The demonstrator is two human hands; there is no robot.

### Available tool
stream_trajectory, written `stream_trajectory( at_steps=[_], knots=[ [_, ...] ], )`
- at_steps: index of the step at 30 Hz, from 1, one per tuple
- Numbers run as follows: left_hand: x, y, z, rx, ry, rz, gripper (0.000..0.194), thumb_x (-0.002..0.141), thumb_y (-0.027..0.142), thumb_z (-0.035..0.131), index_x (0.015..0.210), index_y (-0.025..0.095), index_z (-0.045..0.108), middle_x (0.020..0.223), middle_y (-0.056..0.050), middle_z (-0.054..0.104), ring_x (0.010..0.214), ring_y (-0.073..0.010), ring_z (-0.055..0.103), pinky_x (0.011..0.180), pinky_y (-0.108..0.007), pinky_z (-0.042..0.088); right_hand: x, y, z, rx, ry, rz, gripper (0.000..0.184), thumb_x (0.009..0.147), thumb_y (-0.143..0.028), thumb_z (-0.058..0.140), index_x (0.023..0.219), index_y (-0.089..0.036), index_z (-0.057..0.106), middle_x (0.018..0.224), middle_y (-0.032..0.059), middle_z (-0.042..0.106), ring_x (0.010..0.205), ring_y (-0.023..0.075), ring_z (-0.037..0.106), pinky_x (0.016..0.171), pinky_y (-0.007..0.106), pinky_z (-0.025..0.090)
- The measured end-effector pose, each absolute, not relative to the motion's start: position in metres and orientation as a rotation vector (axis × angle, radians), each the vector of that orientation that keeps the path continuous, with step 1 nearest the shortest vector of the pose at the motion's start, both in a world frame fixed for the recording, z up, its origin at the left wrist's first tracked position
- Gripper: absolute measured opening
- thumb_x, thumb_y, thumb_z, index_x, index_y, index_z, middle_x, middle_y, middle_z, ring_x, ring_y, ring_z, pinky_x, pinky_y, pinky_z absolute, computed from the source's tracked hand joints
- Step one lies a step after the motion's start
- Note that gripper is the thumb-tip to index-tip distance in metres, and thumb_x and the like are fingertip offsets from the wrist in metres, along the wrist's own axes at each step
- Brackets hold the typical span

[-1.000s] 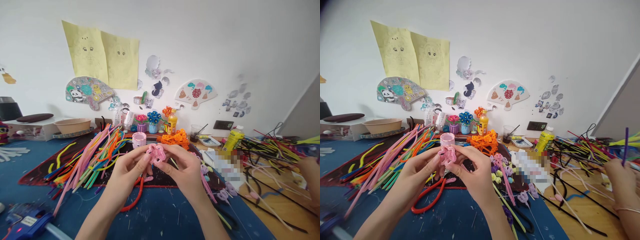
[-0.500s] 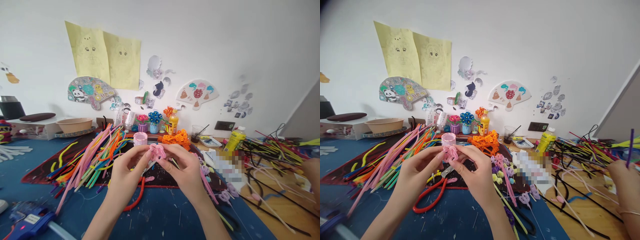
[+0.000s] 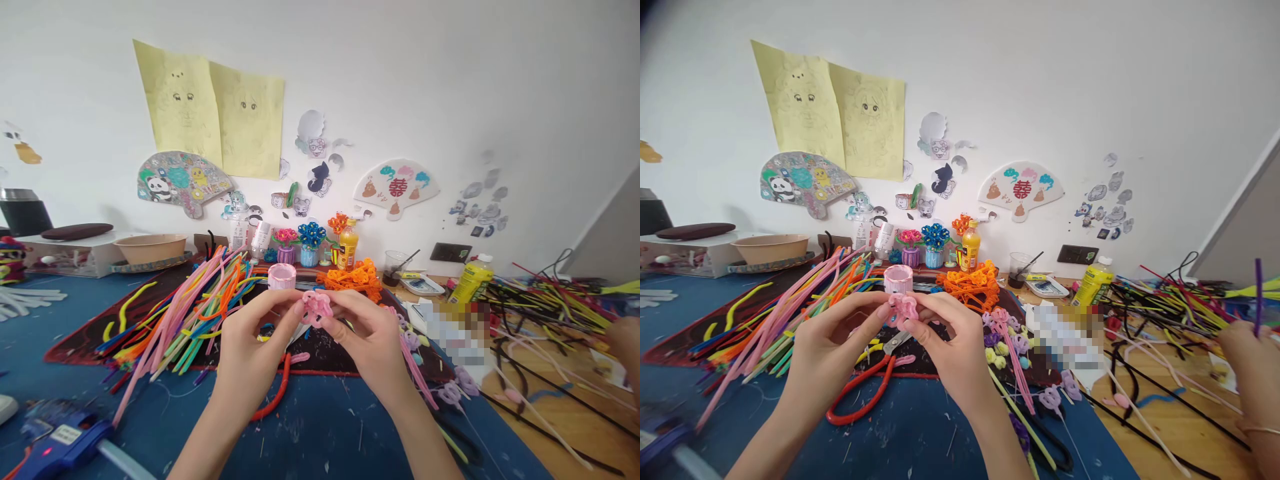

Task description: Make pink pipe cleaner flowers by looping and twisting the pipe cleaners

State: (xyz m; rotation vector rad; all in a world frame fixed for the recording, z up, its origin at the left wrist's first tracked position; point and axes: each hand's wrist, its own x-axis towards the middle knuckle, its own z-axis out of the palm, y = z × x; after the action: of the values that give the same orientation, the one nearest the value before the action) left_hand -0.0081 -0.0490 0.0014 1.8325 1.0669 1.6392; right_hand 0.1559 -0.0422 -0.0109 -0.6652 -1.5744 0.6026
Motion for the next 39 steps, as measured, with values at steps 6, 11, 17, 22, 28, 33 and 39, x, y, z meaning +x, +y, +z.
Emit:
stream_trajectory(
  at_steps=[6, 11, 17, 22, 28, 33, 39],
  knots=[
    [-0.0091, -0.0483, 0.0010, 1.865, 1.065, 1.633, 0.012, 0.085, 0.028, 0.064, 0.090, 0.020, 0.072, 0.091, -0.001, 0.074, 0.079, -0.0156, 0.068, 0.070, -0.022, 0.054, 0.1557, -0.0429, -0.0105, -0.648, -1.571, 0.656, 0.023, 0.084, -0.027, 0.069, 0.106, -0.025, 0.074, 0.096, 0.0062, 0.070, 0.087, 0.0198, 0.068, 0.075, 0.031, 0.058],
    [-0.0084, -0.0488, 0.0019, 1.896, 1.040, 1.646, 0.010, 0.084, 0.025, 0.064, 0.087, 0.019, 0.072, 0.086, -0.002, 0.074, 0.073, -0.0142, 0.066, 0.066, -0.021, 0.053, 0.1554, -0.0434, -0.0097, -0.639, -1.568, 0.662, 0.023, 0.084, -0.025, 0.069, 0.106, -0.026, 0.074, 0.093, 0.0053, 0.070, 0.083, 0.0188, 0.068, 0.072, 0.030, 0.058],
    [-0.0095, -0.0487, 0.0016, 1.911, 1.020, 1.652, 0.009, 0.085, 0.023, 0.064, 0.086, 0.020, 0.072, 0.085, 0.000, 0.073, 0.073, -0.0125, 0.066, 0.066, -0.018, 0.053, 0.1552, -0.0431, -0.0105, -0.644, -1.570, 0.669, 0.022, 0.084, -0.024, 0.069, 0.105, -0.025, 0.075, 0.094, 0.0056, 0.071, 0.086, 0.0191, 0.068, 0.074, 0.029, 0.058],
    [-0.0104, -0.0465, 0.0001, 1.921, 1.018, 1.643, 0.009, 0.086, 0.023, 0.063, 0.087, 0.020, 0.072, 0.086, 0.000, 0.073, 0.073, -0.0114, 0.066, 0.066, -0.017, 0.053, 0.1545, -0.0440, -0.0101, -0.628, -1.567, 0.689, 0.023, 0.084, -0.022, 0.069, 0.107, -0.025, 0.074, 0.095, 0.0057, 0.070, 0.080, 0.0175, 0.068, 0.073, 0.029, 0.059],
    [-0.0106, -0.0456, -0.0008, 1.892, 1.011, 1.669, 0.009, 0.085, 0.024, 0.065, 0.090, 0.021, 0.072, 0.088, 0.001, 0.074, 0.076, -0.0120, 0.068, 0.068, -0.017, 0.054, 0.1536, -0.0459, -0.0084, -0.645, -1.520, 0.736, 0.023, 0.082, -0.024, 0.071, 0.105, -0.026, 0.075, 0.097, 0.0049, 0.071, 0.086, 0.0177, 0.068, 0.076, 0.028, 0.058],
    [-0.0074, -0.0456, -0.0011, 1.901, 1.017, 1.680, 0.010, 0.086, 0.025, 0.065, 0.093, 0.021, 0.071, 0.089, 0.001, 0.075, 0.077, -0.0120, 0.069, 0.069, -0.016, 0.055, 0.1520, -0.0474, -0.0059, -0.762, -1.372, 0.874, 0.019, 0.079, -0.028, 0.074, 0.096, -0.023, 0.076, 0.092, 0.0041, 0.076, 0.082, 0.0179, 0.072, 0.077, 0.028, 0.060],
    [-0.0009, -0.0470, -0.0012, 2.114, 1.072, 1.711, 0.010, 0.087, 0.021, 0.062, 0.093, 0.017, 0.069, 0.086, -0.001, 0.074, 0.071, -0.0112, 0.067, 0.064, -0.018, 0.053, 0.1491, -0.0464, -0.0040, -0.918, -1.249, 0.893, 0.018, 0.076, -0.034, 0.074, 0.080, -0.016, 0.076, 0.074, 0.0059, 0.077, 0.065, 0.0192, 0.073, 0.063, 0.027, 0.061]
  ],
)
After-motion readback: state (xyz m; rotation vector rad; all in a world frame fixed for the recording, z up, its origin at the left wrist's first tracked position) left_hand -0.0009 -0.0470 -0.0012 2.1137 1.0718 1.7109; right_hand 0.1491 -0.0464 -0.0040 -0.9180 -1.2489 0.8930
